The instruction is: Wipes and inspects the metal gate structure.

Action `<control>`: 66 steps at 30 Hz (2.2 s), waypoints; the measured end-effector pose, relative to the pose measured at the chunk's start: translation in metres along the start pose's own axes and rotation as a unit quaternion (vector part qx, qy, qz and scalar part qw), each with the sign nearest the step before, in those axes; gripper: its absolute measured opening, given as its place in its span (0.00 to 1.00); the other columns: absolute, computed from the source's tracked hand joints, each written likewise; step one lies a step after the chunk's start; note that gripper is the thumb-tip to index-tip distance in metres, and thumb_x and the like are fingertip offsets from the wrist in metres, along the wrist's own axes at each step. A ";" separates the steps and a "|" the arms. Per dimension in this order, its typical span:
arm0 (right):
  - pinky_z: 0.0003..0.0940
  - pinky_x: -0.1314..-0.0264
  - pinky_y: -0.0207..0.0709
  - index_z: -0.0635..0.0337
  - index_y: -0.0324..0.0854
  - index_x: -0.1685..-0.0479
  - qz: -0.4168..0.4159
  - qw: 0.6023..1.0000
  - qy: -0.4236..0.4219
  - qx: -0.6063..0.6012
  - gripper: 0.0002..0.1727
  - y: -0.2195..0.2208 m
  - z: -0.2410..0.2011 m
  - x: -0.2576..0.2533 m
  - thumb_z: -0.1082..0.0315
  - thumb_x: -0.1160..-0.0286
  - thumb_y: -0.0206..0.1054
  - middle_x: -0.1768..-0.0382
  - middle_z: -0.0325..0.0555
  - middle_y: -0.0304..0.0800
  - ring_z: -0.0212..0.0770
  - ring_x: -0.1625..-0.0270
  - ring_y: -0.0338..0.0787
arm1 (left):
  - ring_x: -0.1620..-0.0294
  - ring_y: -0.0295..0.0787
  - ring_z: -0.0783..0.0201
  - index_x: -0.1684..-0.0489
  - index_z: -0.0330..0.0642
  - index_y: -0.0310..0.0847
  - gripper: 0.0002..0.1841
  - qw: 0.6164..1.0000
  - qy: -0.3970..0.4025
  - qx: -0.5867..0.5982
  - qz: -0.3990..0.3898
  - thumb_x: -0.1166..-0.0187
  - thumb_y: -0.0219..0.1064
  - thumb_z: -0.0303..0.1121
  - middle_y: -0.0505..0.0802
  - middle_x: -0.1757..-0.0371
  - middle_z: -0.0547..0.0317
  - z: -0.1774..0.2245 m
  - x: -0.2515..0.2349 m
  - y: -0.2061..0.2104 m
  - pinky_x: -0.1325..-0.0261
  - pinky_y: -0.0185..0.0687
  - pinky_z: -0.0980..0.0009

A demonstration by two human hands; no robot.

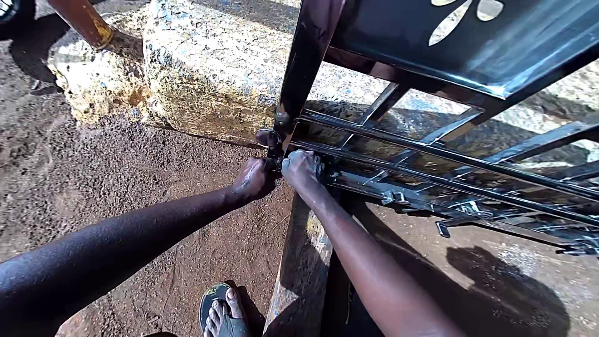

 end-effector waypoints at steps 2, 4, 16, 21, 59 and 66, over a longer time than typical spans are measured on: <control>0.64 0.42 0.81 0.51 0.93 0.57 0.019 0.999 -0.027 0.011 0.17 -0.004 0.001 0.007 0.54 0.16 0.61 0.48 0.50 0.95 0.55 0.40 0.92 | 0.62 0.92 0.49 0.69 0.36 0.88 0.08 1.000 0.010 -0.006 0.003 0.22 0.69 0.30 0.93 0.68 0.48 0.000 -0.002 -0.001 0.54 0.85 0.46; 0.65 0.47 0.80 0.51 0.93 0.62 0.064 0.997 -0.031 0.000 0.16 0.004 0.008 -0.002 0.53 0.20 0.64 0.54 0.51 0.95 0.56 0.45 0.92 | 0.63 0.92 0.50 0.69 0.36 0.88 0.08 1.000 0.015 -0.005 0.010 0.22 0.69 0.31 0.93 0.68 0.48 0.000 -0.003 0.000 0.55 0.85 0.46; 0.65 0.29 0.75 0.59 0.84 0.32 0.062 0.996 0.053 -0.039 0.26 0.002 0.009 -0.002 0.50 0.21 0.66 0.37 0.61 0.89 0.61 0.31 0.86 | 0.63 0.93 0.50 0.68 0.37 0.89 0.12 1.000 0.016 -0.018 0.010 0.20 0.70 0.37 0.93 0.68 0.49 -0.003 -0.001 0.000 0.55 0.86 0.46; 0.65 0.38 0.79 0.61 0.89 0.49 0.001 0.996 0.077 0.032 0.24 -0.006 -0.004 0.000 0.49 0.15 0.56 0.45 0.61 0.93 0.60 0.37 0.91 | 0.61 0.93 0.50 0.66 0.39 0.89 0.12 1.000 0.001 -0.016 -0.006 0.19 0.70 0.39 0.93 0.66 0.50 -0.003 0.000 0.001 0.53 0.86 0.46; 0.68 0.46 0.81 0.53 0.50 0.06 -0.142 0.989 0.045 -0.020 0.51 -0.025 0.062 0.055 0.52 0.31 0.73 0.41 0.66 0.87 0.65 0.41 0.89 | 0.59 0.93 0.46 0.66 0.43 0.88 0.14 0.996 -0.043 -0.065 -0.031 0.18 0.68 0.44 0.93 0.66 0.50 -0.006 -0.004 0.002 0.56 0.84 0.40; 0.64 0.44 0.81 0.56 0.57 0.14 -0.185 0.973 -0.001 -0.135 0.44 -0.010 0.009 0.036 0.60 0.33 0.72 0.45 0.62 0.88 0.60 0.42 0.89 | 0.57 0.93 0.42 0.63 0.40 0.89 0.14 0.996 -0.033 -0.062 -0.048 0.17 0.68 0.42 0.94 0.63 0.46 -0.002 -0.002 -0.005 0.54 0.82 0.37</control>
Point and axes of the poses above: each hand's wrist, its own x-axis away from the middle knuckle, its own y-axis out of the palm, z = x × y, the point moved 4 cm from there along -x, towards the middle knuckle
